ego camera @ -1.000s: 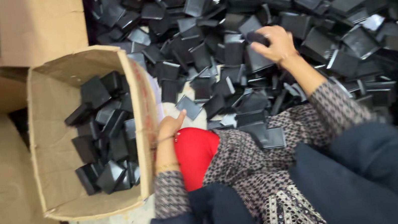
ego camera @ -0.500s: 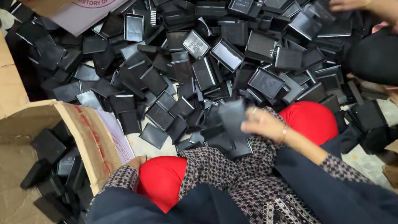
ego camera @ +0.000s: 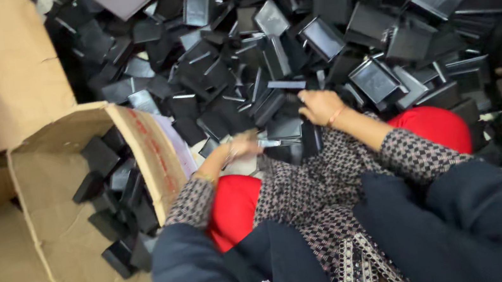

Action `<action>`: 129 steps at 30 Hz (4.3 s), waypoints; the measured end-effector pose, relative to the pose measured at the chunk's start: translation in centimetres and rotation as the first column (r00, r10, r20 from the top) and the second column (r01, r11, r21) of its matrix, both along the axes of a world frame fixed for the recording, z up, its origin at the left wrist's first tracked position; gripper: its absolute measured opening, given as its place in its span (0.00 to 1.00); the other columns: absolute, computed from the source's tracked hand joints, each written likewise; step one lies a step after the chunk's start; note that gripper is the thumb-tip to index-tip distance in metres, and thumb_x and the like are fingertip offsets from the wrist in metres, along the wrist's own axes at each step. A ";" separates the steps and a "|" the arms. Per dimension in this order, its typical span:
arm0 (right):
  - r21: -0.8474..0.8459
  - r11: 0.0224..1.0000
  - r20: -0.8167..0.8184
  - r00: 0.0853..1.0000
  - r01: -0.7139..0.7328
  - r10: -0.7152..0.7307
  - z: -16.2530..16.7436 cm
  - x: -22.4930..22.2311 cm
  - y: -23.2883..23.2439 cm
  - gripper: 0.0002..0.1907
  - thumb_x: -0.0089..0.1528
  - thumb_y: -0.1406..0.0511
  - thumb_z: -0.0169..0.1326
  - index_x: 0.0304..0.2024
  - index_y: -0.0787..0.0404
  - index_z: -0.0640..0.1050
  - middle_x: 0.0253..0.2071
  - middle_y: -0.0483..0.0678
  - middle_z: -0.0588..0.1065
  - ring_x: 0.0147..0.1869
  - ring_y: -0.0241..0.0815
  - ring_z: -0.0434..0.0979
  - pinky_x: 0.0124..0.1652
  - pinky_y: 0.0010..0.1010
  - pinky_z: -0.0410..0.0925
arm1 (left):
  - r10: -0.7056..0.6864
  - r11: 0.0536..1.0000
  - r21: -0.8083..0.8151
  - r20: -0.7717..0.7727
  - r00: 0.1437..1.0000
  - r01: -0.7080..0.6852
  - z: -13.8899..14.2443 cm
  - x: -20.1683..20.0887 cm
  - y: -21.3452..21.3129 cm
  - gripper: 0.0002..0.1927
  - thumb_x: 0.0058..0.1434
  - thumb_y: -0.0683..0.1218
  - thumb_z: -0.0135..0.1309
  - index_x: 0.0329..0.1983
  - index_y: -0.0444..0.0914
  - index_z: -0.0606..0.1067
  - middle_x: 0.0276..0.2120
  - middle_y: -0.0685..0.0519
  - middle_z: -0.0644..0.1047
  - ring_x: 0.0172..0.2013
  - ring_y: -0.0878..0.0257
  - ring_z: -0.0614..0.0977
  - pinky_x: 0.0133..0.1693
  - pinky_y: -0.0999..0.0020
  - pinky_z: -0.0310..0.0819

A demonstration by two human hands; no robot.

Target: The person sits on the floor and repeatedly picks up small black plastic components from a large pile, inspects them, and places them into a cardboard box. The task involves continuous sorting and handling of identical parts.

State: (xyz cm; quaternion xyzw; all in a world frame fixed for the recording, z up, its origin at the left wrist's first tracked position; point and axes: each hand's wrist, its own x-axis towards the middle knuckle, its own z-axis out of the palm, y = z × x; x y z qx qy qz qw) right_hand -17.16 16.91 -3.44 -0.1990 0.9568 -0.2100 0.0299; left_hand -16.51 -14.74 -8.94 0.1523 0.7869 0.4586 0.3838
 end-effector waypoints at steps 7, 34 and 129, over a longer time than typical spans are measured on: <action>-0.047 0.956 -0.185 0.938 0.288 -0.292 14.3 -1.6 -1.3 0.19 0.63 0.57 0.61 0.48 0.65 0.77 0.41 0.63 0.79 0.43 0.66 0.80 0.41 0.52 0.72 | 0.415 0.903 -0.118 0.003 0.910 -0.412 3.0 0.0 9.1 0.14 0.55 0.49 0.67 0.39 0.39 0.76 0.31 0.46 0.77 0.27 0.60 0.76 0.31 0.60 0.71; 0.270 0.820 -0.584 0.592 -0.505 0.556 4.4 2.8 -24.0 0.07 0.53 0.60 0.49 0.24 0.51 0.78 0.39 0.44 0.77 0.52 0.46 0.76 0.54 0.60 0.61 | 0.590 -0.675 0.220 0.734 -0.337 -0.704 5.8 1.5 -5.1 0.12 0.62 0.50 0.55 0.47 0.44 0.72 0.37 0.60 0.75 0.36 0.69 0.75 0.37 0.72 0.69; -0.380 0.925 0.154 0.987 0.018 0.044 5.2 6.2 -4.8 0.18 0.62 0.55 0.57 0.42 0.63 0.82 0.32 0.59 0.79 0.35 0.55 0.82 0.36 0.43 0.72 | 0.779 0.275 0.437 0.421 0.465 -0.856 6.4 6.0 10.2 0.45 0.64 0.51 0.67 0.71 0.27 0.54 0.60 0.40 0.68 0.62 0.51 0.71 0.62 0.59 0.63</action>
